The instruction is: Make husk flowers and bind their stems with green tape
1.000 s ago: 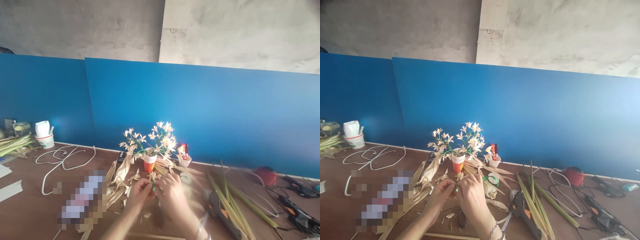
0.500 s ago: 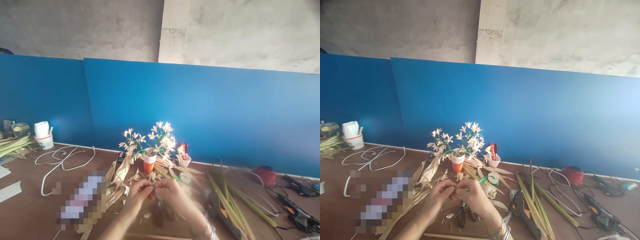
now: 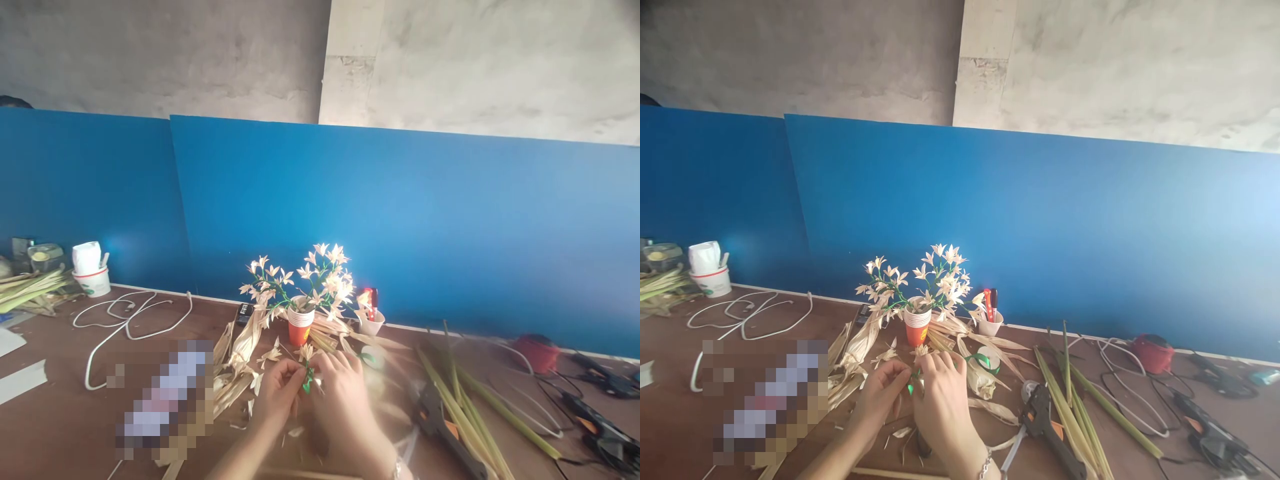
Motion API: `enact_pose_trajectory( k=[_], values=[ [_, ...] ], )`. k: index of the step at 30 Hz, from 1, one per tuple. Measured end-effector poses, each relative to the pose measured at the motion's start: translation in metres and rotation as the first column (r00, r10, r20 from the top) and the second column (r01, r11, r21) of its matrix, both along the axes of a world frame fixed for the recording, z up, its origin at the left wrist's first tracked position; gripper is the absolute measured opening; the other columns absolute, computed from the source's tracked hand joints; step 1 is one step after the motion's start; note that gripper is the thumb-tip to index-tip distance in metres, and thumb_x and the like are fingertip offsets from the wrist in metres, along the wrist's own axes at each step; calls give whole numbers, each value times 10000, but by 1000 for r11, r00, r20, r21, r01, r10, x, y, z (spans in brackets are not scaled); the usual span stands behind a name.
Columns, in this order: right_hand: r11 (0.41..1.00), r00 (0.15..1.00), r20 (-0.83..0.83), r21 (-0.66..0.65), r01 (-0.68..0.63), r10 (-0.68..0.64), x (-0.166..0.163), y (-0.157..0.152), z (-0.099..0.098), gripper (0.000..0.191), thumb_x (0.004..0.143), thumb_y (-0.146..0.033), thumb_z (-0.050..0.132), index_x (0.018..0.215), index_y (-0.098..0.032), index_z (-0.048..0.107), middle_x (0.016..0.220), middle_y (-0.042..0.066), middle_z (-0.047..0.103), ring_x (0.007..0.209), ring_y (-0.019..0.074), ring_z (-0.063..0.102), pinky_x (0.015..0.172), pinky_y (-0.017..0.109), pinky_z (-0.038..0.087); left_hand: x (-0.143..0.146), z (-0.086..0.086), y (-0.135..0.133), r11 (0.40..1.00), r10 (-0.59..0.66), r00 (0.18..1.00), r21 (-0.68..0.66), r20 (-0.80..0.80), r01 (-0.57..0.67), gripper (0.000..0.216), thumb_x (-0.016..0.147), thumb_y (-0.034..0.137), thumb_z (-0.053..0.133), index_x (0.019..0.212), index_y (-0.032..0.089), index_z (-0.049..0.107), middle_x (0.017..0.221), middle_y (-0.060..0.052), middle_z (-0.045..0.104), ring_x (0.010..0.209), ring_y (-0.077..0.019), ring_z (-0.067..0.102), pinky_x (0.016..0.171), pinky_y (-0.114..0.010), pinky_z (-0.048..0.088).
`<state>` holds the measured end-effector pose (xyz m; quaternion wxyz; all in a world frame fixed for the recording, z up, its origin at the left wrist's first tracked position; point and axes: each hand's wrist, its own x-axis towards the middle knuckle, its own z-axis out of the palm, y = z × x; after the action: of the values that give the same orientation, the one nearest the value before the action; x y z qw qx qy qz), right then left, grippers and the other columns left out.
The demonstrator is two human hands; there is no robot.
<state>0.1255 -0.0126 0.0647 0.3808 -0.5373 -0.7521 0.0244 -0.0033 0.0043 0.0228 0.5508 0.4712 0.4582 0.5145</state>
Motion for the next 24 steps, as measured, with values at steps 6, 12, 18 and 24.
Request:
enact_pose_trajectory(
  k=[6,12,18,24],
  values=[
    [968,991,126,251,12,-45,-5,3,-12,167,746,-102,580,635,-213,524,676,-12,621,746,181,543,956,420,276,2,1,4,999,46,999,-19,-6,-46,410,621,569,674,623,169,586,420,59,529,267,-49,341,311,-183,209],
    [954,996,86,299,-6,-21,0,7,-11,182,746,-74,554,633,-217,539,660,-32,618,735,163,543,977,415,251,-4,12,8,999,-3,996,-44,91,7,324,515,437,782,613,161,643,474,14,623,457,-124,562,481,-225,453],
    [949,999,46,314,-2,-14,-1,6,-9,152,798,-129,555,683,-223,586,682,-28,643,739,163,554,968,412,266,-5,8,3,999,-29,995,-40,97,33,340,631,476,723,721,154,664,461,15,600,392,-121,511,353,-197,345],
    [979,1000,-17,206,2,1,0,4,-3,171,770,-100,564,663,-220,621,672,-21,657,724,160,563,949,401,294,-5,13,2,994,-29,989,107,147,13,295,617,434,756,691,164,664,596,2,639,558,-145,578,551,-248,477]
  ],
)
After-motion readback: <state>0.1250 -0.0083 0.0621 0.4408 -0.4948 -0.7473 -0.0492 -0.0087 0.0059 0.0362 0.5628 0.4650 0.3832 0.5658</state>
